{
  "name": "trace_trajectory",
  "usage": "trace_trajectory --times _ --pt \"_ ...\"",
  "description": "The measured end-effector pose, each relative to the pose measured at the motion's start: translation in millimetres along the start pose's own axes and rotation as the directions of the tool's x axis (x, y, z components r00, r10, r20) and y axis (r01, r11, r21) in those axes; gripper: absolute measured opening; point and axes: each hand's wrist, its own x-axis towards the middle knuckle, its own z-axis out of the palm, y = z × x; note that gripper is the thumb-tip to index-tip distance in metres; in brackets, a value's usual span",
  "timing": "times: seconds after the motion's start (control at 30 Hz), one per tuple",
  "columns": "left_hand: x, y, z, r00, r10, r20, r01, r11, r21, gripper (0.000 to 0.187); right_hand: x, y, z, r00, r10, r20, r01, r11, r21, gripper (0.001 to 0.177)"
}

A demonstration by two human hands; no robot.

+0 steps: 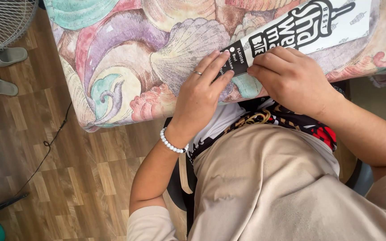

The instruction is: Peeling the backing or excess material from large printed sticker sheets

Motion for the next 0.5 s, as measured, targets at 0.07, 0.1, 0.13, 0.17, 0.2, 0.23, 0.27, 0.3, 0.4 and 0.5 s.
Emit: trace_trajectory --times 0.07,0.1,0.13,0.17,0.2,0.23,0.27,0.3,0.4,0.5 --pt "-4 -7 3 1.0 0.017 0.008 -0.017 1.0 0.002 0.026 1 0 0 1.0 -0.003 0.016 0.004 1.0 -0.021 0.01" --pt "-5 -7 2 1.0 0.015 0.007 -0.015 1.0 0.002 0.026 1 0 -1 1.0 -0.005 0.017 0.006 1.0 -0.02 0.01" --pt "-5 -8 2 0.998 0.056 0.021 -0.057 0.997 0.058 0.027 2 1 -1 1.0 -0.013 0.017 0.013 0.999 -0.032 0.008" --pt "-6 -8 2 0.995 0.096 0.038 -0.1 0.989 0.112 0.028 2 1 -2 1.0 -0.021 0.017 0.021 0.999 -0.044 0.006" --pt "-6 -10 0 0.995 0.097 0.036 -0.1 0.989 0.111 0.028 2 1 -2 1.0 -0.021 0.018 0.022 0.999 -0.046 0.006" --pt "-7 -11 -1 0.994 0.09 0.056 -0.096 0.987 0.126 0.031 2 1 -2 1.0 -0.018 0.018 0.019 0.998 -0.055 0.006" --pt "-7 -13 -3 0.994 0.083 0.076 -0.093 0.986 0.141 0.037 2 1 -1 1.0 -0.015 0.018 0.016 0.998 -0.065 0.005" --pt "-7 -13 -2 0.994 0.085 0.075 -0.094 0.986 0.139 0.037 1 1 -2 1.0 -0.014 0.019 0.015 0.998 -0.067 0.005" --pt "-6 -13 -2 0.997 0.056 0.055 -0.061 0.992 0.108 0.028 1 0 -1 1.0 -0.016 0.015 0.017 0.998 -0.066 0.007" --pt "-5 -10 -3 0.997 0.069 0.021 -0.071 0.993 0.093 0.021 0 1 0 0.999 -0.023 0.022 0.024 0.997 -0.075 0.007"
